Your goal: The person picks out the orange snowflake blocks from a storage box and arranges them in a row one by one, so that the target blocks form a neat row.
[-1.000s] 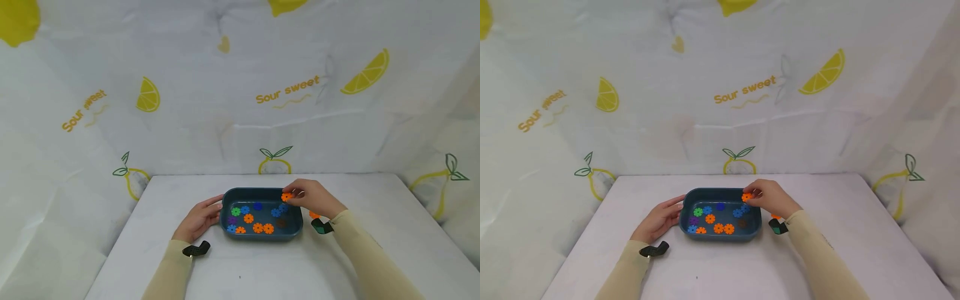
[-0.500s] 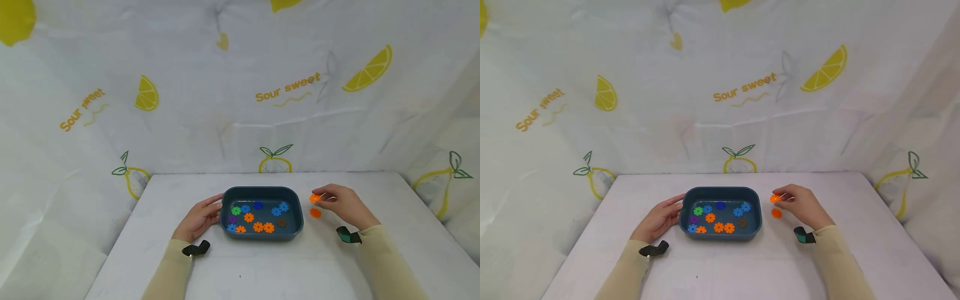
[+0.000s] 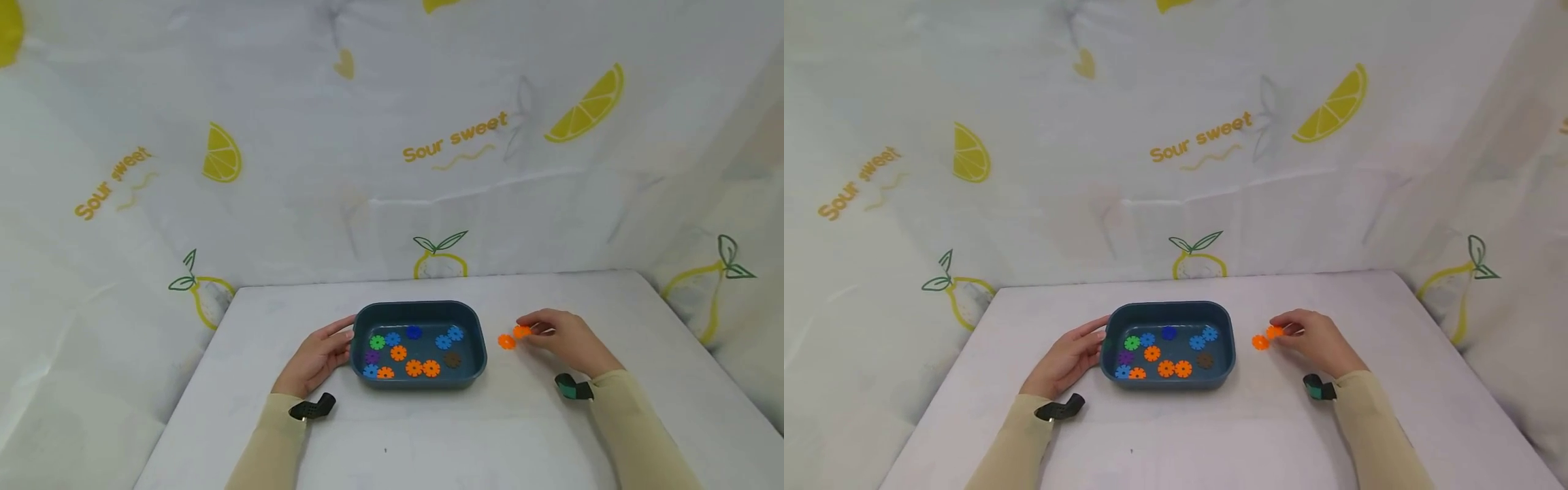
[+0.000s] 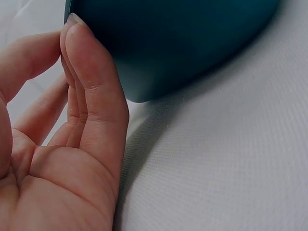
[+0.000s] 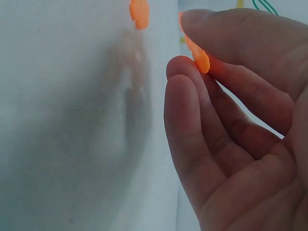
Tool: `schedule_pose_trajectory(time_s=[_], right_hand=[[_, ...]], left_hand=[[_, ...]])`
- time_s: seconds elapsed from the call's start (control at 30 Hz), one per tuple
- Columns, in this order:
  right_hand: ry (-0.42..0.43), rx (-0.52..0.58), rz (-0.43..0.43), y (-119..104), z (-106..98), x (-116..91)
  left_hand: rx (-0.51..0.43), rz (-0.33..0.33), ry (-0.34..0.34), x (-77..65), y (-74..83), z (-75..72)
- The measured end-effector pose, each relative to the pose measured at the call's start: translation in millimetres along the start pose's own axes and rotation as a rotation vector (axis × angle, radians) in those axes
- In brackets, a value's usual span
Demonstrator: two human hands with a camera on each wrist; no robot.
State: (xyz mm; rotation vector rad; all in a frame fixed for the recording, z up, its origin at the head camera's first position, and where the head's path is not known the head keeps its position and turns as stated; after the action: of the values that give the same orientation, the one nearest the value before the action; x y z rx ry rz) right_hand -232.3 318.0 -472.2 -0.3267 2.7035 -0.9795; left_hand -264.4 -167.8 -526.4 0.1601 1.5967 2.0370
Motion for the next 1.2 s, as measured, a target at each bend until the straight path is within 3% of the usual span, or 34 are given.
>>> schedule_pose_trajectory(time_s=[0.33,1.2], right_hand=[[-0.010,0.013,0.008,1.0,7.0,3.8],[-0.039,-0.015,0.046,1.6,10.6,3.5]], left_hand=[[-0.014,0.005,0.003,-1.5,0.2,-4.8],[-0.014,0.006,0.002,-1.0,2.8,1.6]])
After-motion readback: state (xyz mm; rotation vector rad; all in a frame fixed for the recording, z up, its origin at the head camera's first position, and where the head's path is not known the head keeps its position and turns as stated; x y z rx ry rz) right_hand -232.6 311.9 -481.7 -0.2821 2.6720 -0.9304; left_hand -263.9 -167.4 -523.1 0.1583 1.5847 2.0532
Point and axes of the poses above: each hand's wrist, its own x-axis towards the middle knuckle, its own z-axis out of the palm, y = z × x, the point moved 4 cm from there along x, towards the middle knuckle, and after that the axes turned 12 degrees about -y, right-handed, at the moved point
